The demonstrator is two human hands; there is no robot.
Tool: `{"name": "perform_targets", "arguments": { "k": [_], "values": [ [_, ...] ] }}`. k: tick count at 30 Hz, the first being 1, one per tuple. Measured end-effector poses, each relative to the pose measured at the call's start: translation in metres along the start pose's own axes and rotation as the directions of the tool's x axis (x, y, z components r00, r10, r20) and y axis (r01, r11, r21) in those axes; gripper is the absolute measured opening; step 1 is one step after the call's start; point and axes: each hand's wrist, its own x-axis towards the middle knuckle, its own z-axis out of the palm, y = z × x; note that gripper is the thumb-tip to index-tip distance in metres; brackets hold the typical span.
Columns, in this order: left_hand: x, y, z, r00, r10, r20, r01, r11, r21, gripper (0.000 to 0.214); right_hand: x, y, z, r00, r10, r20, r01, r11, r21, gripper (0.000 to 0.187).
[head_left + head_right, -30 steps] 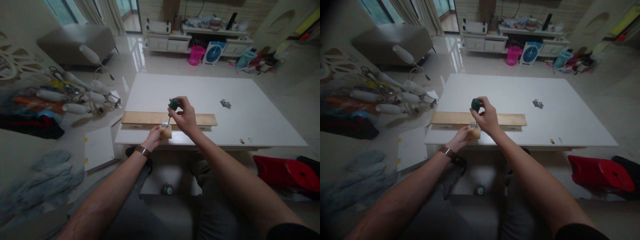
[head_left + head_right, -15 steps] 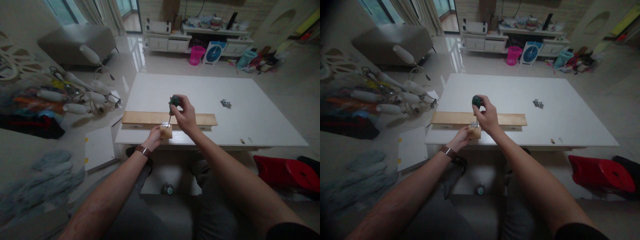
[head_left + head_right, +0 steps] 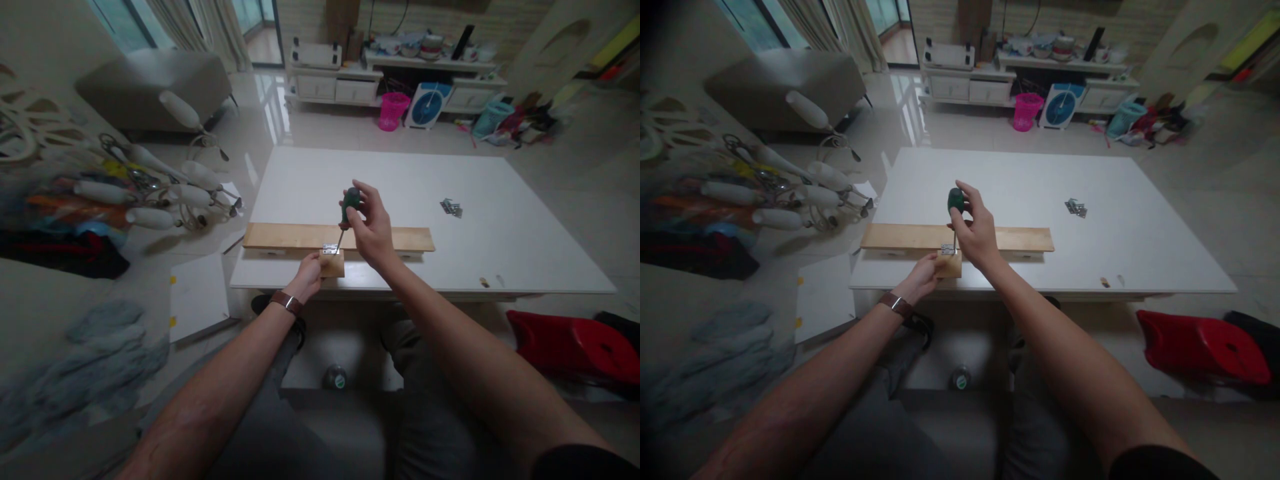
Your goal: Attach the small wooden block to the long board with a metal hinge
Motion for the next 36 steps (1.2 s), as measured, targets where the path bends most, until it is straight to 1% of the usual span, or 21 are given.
{"name": "perform_targets", "arguments": {
  "k": [3, 5, 8, 11, 15, 18, 22, 24, 26, 30, 32, 36],
  "values": [
    [-0.001, 0.000, 0.001, 1.000, -0.003, -0.008, 0.003, 1.000, -0.002, 0.027, 0.000, -0.005, -0.001, 1.000, 0.005, -0.013, -0.005, 1.000, -0.017, 0.062],
    [-0.001, 0.000, 0.002, 1.000, -0.002, -0.011, 0.002, 1.000, -0.003, 0.028, 0.000, -0.006, -0.001, 0.999, -0.007, -0.034, 0.006, 1.000, -0.023, 0.057],
    [-0.001, 0.000, 0.001, 1.000, 0.005, 0.001, -0.005, 1.000, 0.009, 0.027, 0.000, -0.004, -0.001, 0.994, -0.041, -0.099, 0.037, 0.999, -0.037, 0.048],
    [-0.001, 0.001, -0.001, 1.000, 0.009, 0.023, -0.010, 1.000, 0.024, 0.026, 0.001, 0.000, -0.001, 0.989, -0.047, -0.138, 0.044, 0.999, -0.026, 0.047],
    [-0.001, 0.001, -0.001, 1.000, -0.010, 0.015, 0.009, 1.000, 0.007, 0.026, 0.001, -0.001, -0.001, 0.997, -0.036, -0.071, 0.036, 0.999, -0.002, 0.055],
    [-0.001, 0.001, 0.000, 1.000, -0.016, -0.017, 0.016, 1.000, 0.005, 0.027, 0.000, -0.004, -0.002, 0.998, -0.051, -0.027, 0.049, 0.997, -0.055, 0.057],
    [-0.001, 0.000, 0.000, 1.000, -0.011, -0.005, 0.011, 1.000, 0.004, 0.027, -0.001, -0.006, -0.004, 0.989, -0.103, -0.103, 0.089, 0.987, -0.135, 0.045],
    [0.001, -0.001, -0.001, 1.000, 0.000, 0.007, 0.000, 1.000, 0.008, 0.027, 0.000, -0.007, -0.004, 0.987, -0.099, -0.125, 0.082, 0.987, -0.138, 0.043],
    [0.003, -0.002, -0.002, 1.000, 0.012, 0.016, -0.012, 1.000, 0.009, 0.027, 0.000, -0.007, -0.003, 0.991, -0.071, -0.114, 0.060, 0.993, -0.097, 0.044],
    [0.005, -0.004, -0.004, 1.000, 0.006, 0.028, -0.006, 1.000, 0.012, 0.028, 0.001, -0.009, -0.002, 0.998, -0.038, -0.057, 0.038, 0.999, -0.004, 0.050],
    [0.006, -0.004, -0.004, 1.000, 0.006, 0.013, -0.007, 1.000, 0.009, 0.029, 0.001, -0.011, -0.003, 0.997, -0.050, -0.057, 0.049, 0.998, -0.026, 0.049],
    [0.005, -0.003, -0.004, 1.000, 0.001, 0.006, -0.001, 1.000, 0.010, 0.030, 0.000, -0.012, -0.006, 0.983, -0.134, -0.123, 0.118, 0.985, -0.128, 0.035]
  ]
}}
